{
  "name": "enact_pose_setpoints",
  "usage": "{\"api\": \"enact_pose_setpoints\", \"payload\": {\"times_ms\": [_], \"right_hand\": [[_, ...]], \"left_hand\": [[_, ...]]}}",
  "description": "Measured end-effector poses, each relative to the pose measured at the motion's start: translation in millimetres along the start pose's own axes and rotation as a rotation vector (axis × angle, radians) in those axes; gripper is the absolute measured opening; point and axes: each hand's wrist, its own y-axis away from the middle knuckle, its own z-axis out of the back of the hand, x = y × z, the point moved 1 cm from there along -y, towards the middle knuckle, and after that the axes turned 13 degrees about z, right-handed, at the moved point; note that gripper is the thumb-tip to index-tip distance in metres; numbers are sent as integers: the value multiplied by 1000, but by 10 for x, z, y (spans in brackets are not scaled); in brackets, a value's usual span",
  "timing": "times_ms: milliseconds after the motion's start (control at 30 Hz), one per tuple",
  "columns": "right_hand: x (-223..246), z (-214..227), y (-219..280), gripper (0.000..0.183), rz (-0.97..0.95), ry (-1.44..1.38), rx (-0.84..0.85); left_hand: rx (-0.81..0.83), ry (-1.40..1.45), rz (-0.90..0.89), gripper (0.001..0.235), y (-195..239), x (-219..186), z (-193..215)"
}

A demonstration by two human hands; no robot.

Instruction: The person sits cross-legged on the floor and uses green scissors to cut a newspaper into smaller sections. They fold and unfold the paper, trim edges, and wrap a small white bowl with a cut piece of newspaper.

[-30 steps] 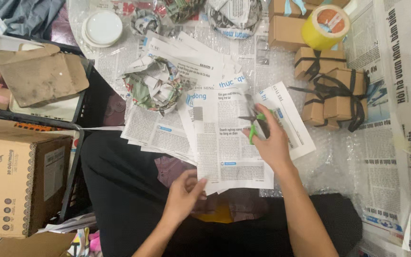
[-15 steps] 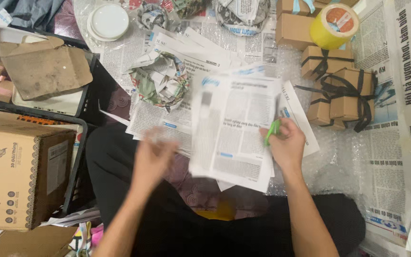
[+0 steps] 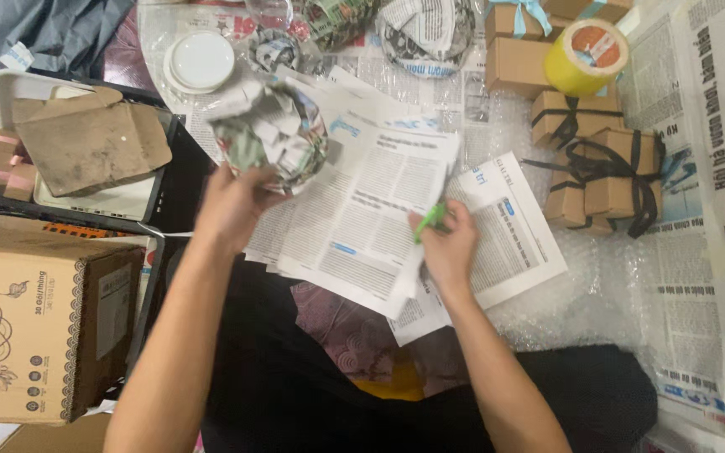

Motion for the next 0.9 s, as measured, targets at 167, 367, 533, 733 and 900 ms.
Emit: {"api": "enact_pose_setpoints", "payload": {"times_ms": [167, 367, 533, 733, 900], "right_hand": [[269, -153, -63, 56, 88, 159, 232], [523, 811, -159, 69, -50, 436, 73], [377, 1305, -108, 67, 313, 796, 70], [168, 1399, -107, 66, 186, 662, 40], [124, 1483, -135, 65, 93, 669, 98]], "left_hand": [[49, -65, -19, 38, 77, -170, -41], [-120, -85, 100, 44, -109, 244, -42], [-169, -173, -16, 61, -106, 555, 48], [-198, -670, -211, 79, 203, 765, -118], [-330, -1030, -362, 93, 571, 832, -493]]}}
